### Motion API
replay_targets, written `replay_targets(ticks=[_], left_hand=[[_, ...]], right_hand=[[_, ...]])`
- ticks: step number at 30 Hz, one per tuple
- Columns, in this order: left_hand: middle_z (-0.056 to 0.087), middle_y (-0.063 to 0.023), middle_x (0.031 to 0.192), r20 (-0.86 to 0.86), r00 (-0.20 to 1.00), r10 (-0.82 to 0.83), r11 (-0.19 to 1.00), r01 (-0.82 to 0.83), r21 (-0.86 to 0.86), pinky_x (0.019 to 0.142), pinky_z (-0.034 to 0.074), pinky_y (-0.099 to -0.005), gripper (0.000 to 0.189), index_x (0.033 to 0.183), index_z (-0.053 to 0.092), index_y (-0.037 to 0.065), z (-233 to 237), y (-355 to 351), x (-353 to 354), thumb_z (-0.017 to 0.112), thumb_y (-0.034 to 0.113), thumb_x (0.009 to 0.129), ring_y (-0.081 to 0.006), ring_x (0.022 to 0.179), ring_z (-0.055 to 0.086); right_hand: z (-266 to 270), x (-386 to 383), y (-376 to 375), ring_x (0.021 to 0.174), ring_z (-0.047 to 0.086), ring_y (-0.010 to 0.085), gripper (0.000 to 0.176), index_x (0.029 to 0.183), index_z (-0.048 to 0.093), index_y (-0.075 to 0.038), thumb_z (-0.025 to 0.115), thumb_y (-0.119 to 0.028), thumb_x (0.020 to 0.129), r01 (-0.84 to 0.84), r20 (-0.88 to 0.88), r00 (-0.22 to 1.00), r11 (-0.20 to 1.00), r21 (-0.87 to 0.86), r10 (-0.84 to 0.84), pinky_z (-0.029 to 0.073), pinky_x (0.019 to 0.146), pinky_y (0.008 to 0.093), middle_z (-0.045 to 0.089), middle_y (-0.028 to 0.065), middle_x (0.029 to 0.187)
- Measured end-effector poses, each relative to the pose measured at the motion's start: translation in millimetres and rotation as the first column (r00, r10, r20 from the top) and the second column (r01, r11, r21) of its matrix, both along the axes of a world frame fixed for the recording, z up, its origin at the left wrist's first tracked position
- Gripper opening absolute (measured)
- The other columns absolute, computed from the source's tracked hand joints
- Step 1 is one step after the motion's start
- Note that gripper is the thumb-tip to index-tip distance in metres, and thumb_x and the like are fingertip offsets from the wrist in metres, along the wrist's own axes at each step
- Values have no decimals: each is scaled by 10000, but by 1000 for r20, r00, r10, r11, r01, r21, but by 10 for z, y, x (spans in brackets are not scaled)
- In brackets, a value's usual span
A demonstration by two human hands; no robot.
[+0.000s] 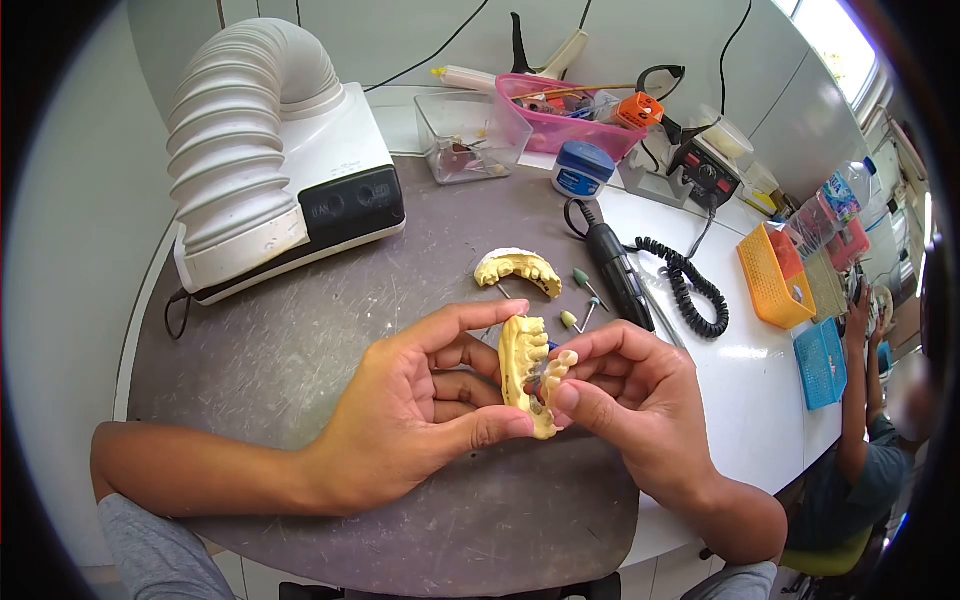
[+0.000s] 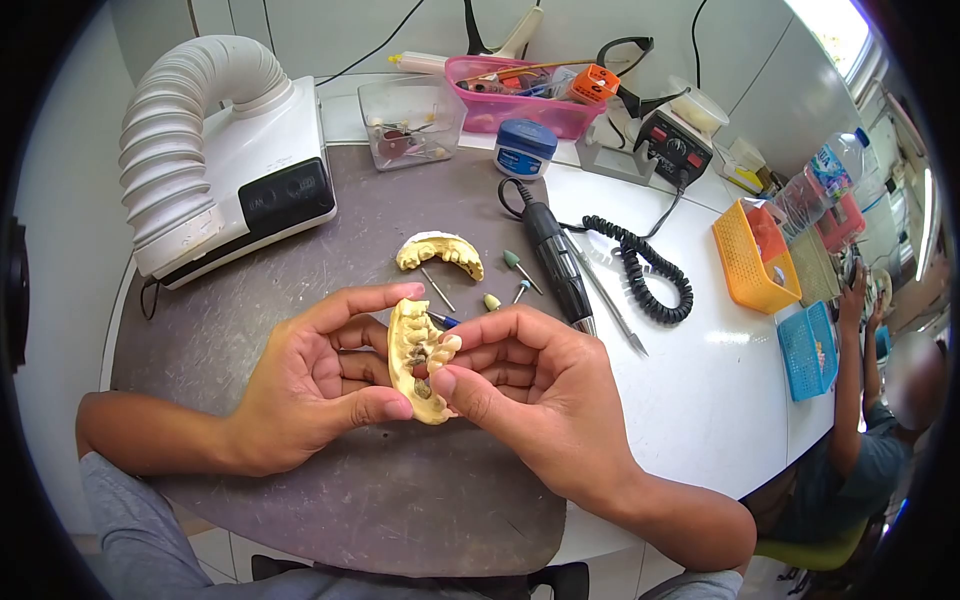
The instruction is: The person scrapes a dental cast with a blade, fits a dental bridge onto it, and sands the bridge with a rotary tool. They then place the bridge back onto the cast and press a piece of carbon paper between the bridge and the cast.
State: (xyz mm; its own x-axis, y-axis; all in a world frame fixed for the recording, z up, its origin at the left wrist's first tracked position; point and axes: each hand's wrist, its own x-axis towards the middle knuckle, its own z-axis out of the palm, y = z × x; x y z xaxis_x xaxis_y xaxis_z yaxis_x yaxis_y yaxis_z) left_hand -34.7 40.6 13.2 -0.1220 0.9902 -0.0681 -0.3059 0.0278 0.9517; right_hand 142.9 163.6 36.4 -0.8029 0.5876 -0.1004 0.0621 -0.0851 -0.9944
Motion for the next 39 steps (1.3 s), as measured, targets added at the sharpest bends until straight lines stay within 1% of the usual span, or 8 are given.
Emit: replay_targets(ticks=[11, 14, 19, 27, 31, 33, 37, 39], left_hand=[[601, -125, 1216, -35, 999, -19, 1000, 18, -2, 989, 545, -312, 773, 1500, 354, 22, 12, -8, 2, 754, -42, 842, -170, 1083, 644], [603, -126, 1212, -14, 1000, -14, 1000, 14, -4, 982, 552, -308, 770, 1503, 354, 34, 15, -10, 7, 748, -44, 847, -170, 1085, 646], [607, -123, 1201, -48, 998, -31, 999, 31, 7, 959, 561, -287, 777, 1514, 349, 55, 13, -21, 2, 746, -37, 853, -167, 1075, 653], [609, -112, 1186, -76, 996, -39, 999, 40, 10, 943, 565, -274, 788, 1525, 341, 64, 14, -37, 9, 743, -40, 856, -163, 1068, 655], [610, -110, 1180, -105, 994, -43, 999, 45, 18, 943, 567, -275, 783, 1525, 344, 67, 10, -46, 7, 738, -47, 859, -163, 1064, 656], [610, -110, 1181, -111, 993, -42, 999, 45, 26, 944, 568, -275, 781, 1524, 344, 66, -1, -48, 9, 735, -52, 859, -163, 1063, 657], [609, -111, 1186, -118, 993, -31, 998, 37, 51, 944, 569, -276, 776, 1522, 346, 60, -2, -48, 19, 730, -63, 859, -164, 1062, 658], [609, -113, 1190, -113, 993, -30, 998, 35, 50, 943, 570, -276, 775, 1521, 348, 59, 11, -47, 16, 731, -61, 858, -164, 1063, 658]], right_hand=[[15, 1, -12, 891, 699, 114, 253, 1110, 617, 38, 733, -69, 913, -17, 2, 1000, 1000, -8, 17, 579, 798, 224, 708, 111, 1008], [13, 7, -12, 892, 698, 110, 251, 1109, 619, 40, 734, -58, 908, -19, 14, 1000, 1000, -8, 19, 578, 801, 223, 707, 109, 1008], [17, 13, -30, 894, 698, 107, 261, 1119, 628, 41, 739, -50, 901, -25, 41, 999, 1000, -5, 25, 576, 802, 221, 708, 101, 1009], [-2, 43, -51, 886, 707, 128, 264, 1127, 659, 48, 740, -55, 898, -49, 26, 999, 987, 152, 46, 582, 805, 249, 724, 114, 1002], [-17, 45, -81, 888, 711, 140, 270, 1133, 668, 49, 740, -61, 898, -39, -2, 999, 988, 151, 40, 588, 807, 266, 729, 120, 1006], [-20, 50, -83, 886, 714, 144, 268, 1133, 672, 45, 740, -66, 898, -42, 21, 999, 981, 189, 38, 590, 814, 272, 731, 120, 1004], [-22, 59, -77, 909, 710, 150, 286, 1146, 664, 43, 743, -73, 896, -66, 49, 997, 976, 207, 57, 589, 821, 279, 725, 123, 1024], [-37, 50, -87, 930, 699, 148, 300, 1156, 655, 44, 745, -77, 896, -27, -17, 999, 978, 205, 31, 585, 837, 285, 712, 117, 1025]])
